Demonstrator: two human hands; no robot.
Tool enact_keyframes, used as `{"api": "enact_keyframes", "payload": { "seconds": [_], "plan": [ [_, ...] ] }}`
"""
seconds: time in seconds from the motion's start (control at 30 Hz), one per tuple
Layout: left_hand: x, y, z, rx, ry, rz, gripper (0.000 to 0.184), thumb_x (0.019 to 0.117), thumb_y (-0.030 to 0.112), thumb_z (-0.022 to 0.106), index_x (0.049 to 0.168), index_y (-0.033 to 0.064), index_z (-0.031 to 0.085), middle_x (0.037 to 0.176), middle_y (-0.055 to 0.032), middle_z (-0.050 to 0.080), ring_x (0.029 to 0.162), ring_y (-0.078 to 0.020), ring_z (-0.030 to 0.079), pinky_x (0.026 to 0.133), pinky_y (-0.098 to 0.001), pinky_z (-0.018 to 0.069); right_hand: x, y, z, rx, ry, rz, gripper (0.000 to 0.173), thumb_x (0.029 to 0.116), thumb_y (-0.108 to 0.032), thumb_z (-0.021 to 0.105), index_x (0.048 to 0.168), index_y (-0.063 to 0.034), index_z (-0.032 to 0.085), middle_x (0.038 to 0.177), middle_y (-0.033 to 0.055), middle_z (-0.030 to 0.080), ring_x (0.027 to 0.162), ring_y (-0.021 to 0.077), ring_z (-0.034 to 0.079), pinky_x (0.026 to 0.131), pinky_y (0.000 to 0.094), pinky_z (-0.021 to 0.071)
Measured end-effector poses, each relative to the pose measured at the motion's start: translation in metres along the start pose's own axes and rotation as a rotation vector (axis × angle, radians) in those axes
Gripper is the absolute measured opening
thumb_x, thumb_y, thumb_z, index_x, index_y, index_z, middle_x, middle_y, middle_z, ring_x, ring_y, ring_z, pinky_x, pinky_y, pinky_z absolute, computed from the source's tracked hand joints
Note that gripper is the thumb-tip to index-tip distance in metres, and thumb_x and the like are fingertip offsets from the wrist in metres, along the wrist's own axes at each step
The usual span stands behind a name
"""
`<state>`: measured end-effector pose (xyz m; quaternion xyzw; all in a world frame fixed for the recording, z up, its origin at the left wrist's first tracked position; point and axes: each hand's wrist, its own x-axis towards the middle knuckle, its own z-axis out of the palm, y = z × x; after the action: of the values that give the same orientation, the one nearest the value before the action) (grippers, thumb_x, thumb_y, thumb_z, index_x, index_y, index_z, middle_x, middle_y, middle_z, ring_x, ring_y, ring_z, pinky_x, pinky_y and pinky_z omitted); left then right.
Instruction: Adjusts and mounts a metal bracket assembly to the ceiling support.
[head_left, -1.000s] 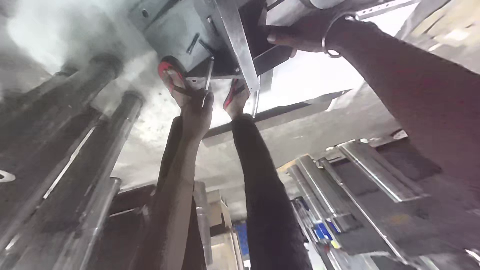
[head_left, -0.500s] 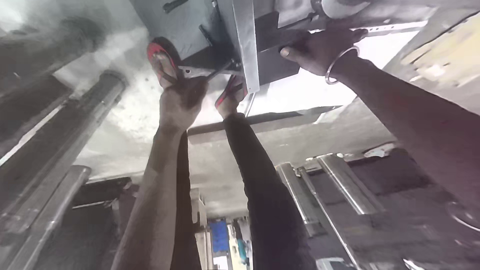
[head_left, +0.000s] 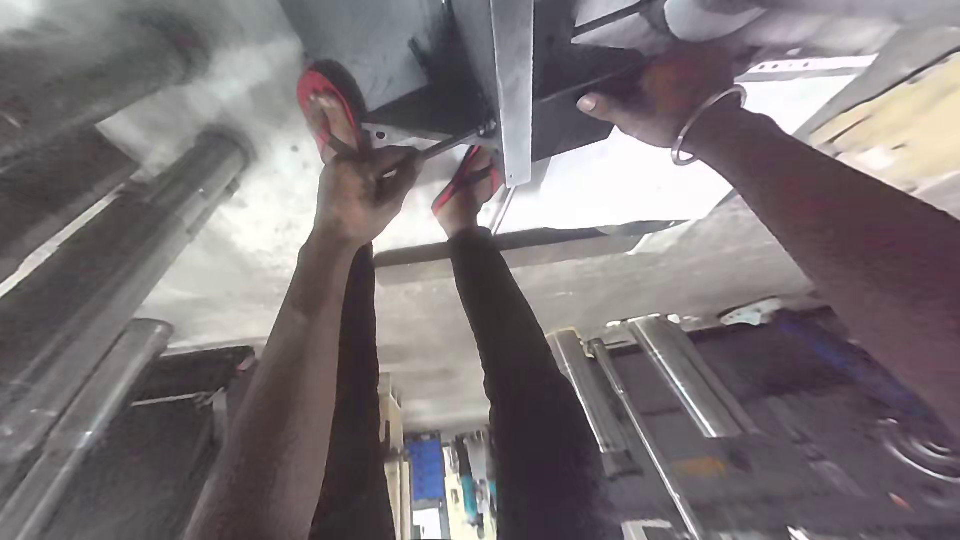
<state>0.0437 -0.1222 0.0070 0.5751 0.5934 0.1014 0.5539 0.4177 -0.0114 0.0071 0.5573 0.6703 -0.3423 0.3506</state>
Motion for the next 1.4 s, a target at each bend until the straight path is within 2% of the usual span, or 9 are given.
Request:
{"api": "enact_keyframes", "payload": {
  "seconds": [0.27, 0.37, 0.43, 0.5, 0.67, 1.03, 1.13, 1.27, 1.4],
  "plan": [
    [0.040, -0.034, 0.005, -0.048, -0.096, 0.044, 0.037, 0.0983, 0.043, 0.065, 0.093, 0.0080, 0.075, 0.081, -0.0058, 0.071, 0.074, -0.0144, 0.068, 0.074, -0.0440, 0.0564, 0.000, 0.007, 0.008, 0.077, 0.073, -0.035, 0.109, 0.0775, -0.095, 0.031, 0.103, 0.0037, 0.068, 0.108, 0.0336, 0.068, 0.112, 0.0549, 0.062, 0.092, 0.0793, 0.0396],
    [0.048, -0.029, -0.007, -0.275, -0.271, -0.073, 0.032, 0.0990, 0.040, 0.067, 0.104, 0.0090, 0.073, 0.087, 0.0009, 0.071, 0.078, -0.0054, 0.067, 0.078, -0.0303, 0.0591, -0.009, -0.007, 0.000, -0.073, 0.031, 0.004, 0.102, 0.0879, -0.086, 0.025, 0.105, 0.0045, 0.069, 0.107, 0.0318, 0.069, 0.109, 0.0518, 0.065, 0.090, 0.0745, 0.0442],
    [0.054, -0.010, -0.021, -0.338, -0.389, -0.263, 0.025, 0.0993, 0.037, 0.067, 0.108, 0.0138, 0.071, 0.081, 0.0050, 0.068, 0.066, -0.0009, 0.060, 0.062, -0.0213, 0.0521, -0.008, -0.050, -0.060, -0.151, -0.553, 0.242, 0.087, 0.1014, -0.072, 0.027, 0.151, -0.0015, 0.044, 0.156, 0.0245, 0.044, 0.148, 0.0416, 0.037, 0.118, 0.0622, 0.0278],
    [0.058, 0.005, -0.027, -0.376, -0.407, -0.369, 0.018, 0.0979, 0.030, 0.070, 0.109, 0.0159, 0.068, 0.076, 0.0058, 0.063, 0.055, -0.0009, 0.052, 0.049, -0.0190, 0.0445, -0.011, -0.007, -0.001, -0.047, 0.070, -0.029, 0.096, 0.0896, -0.083, 0.030, 0.113, 0.0013, 0.070, 0.111, 0.0300, 0.070, 0.111, 0.0505, 0.065, 0.092, 0.0744, 0.0439],
    [0.040, -0.025, -0.018, -0.688, -0.250, -0.210, 0.019, 0.0893, 0.009, 0.070, 0.108, 0.0128, 0.071, 0.095, 0.0044, 0.071, 0.081, -0.0059, 0.066, 0.072, -0.0239, 0.0579, 0.001, 0.007, -0.007, 0.002, -0.066, -0.051, 0.097, 0.0834, -0.091, 0.032, 0.092, -0.0032, 0.071, 0.090, 0.0252, 0.071, 0.095, 0.0480, 0.069, 0.079, 0.0725, 0.0476],
    [0.018, 0.016, -0.016, -0.031, -0.055, -0.106, 0.019, 0.1006, 0.022, 0.064, 0.106, 0.0067, 0.074, 0.092, -0.0032, 0.070, 0.079, -0.0031, 0.063, 0.076, -0.0239, 0.0543, 0.002, 0.010, -0.006, 0.033, -0.093, -0.069, 0.096, 0.0821, -0.093, 0.032, 0.098, -0.0073, 0.072, 0.092, 0.0209, 0.072, 0.094, 0.0436, 0.070, 0.078, 0.0690, 0.0495],
    [0.042, 0.031, -0.040, -0.189, -0.290, -0.456, 0.019, 0.1036, 0.026, 0.062, 0.097, 0.0120, 0.073, 0.071, 0.0035, 0.061, 0.052, -0.0020, 0.049, 0.048, -0.0206, 0.0431, 0.001, 0.006, -0.009, 0.011, -0.105, -0.062, 0.096, 0.0823, -0.093, 0.032, 0.094, -0.0061, 0.071, 0.089, 0.0214, 0.072, 0.092, 0.0439, 0.070, 0.076, 0.0683, 0.0491],
    [0.072, 0.016, -0.042, -0.437, -0.518, -0.817, 0.020, 0.1062, 0.025, 0.054, 0.096, 0.0133, 0.066, 0.063, 0.0040, 0.048, 0.043, -0.0027, 0.036, 0.037, -0.0166, 0.0326, 0.001, 0.006, -0.011, 0.023, -0.139, -0.029, 0.095, 0.0799, -0.095, 0.033, 0.095, -0.0099, 0.072, 0.090, 0.0187, 0.072, 0.093, 0.0417, 0.071, 0.076, 0.0677, 0.0498],
    [0.050, 0.013, -0.035, -0.352, -0.360, -0.606, 0.016, 0.1030, 0.027, 0.062, 0.114, 0.0177, 0.070, 0.088, 0.0014, 0.067, 0.058, -0.0067, 0.057, 0.045, -0.0220, 0.0464, 0.001, 0.004, -0.015, 0.008, -0.170, -0.032, 0.094, 0.0811, -0.094, 0.032, 0.094, -0.0087, 0.070, 0.089, 0.0203, 0.071, 0.092, 0.0432, 0.070, 0.075, 0.0677, 0.0495]
  ]
}}
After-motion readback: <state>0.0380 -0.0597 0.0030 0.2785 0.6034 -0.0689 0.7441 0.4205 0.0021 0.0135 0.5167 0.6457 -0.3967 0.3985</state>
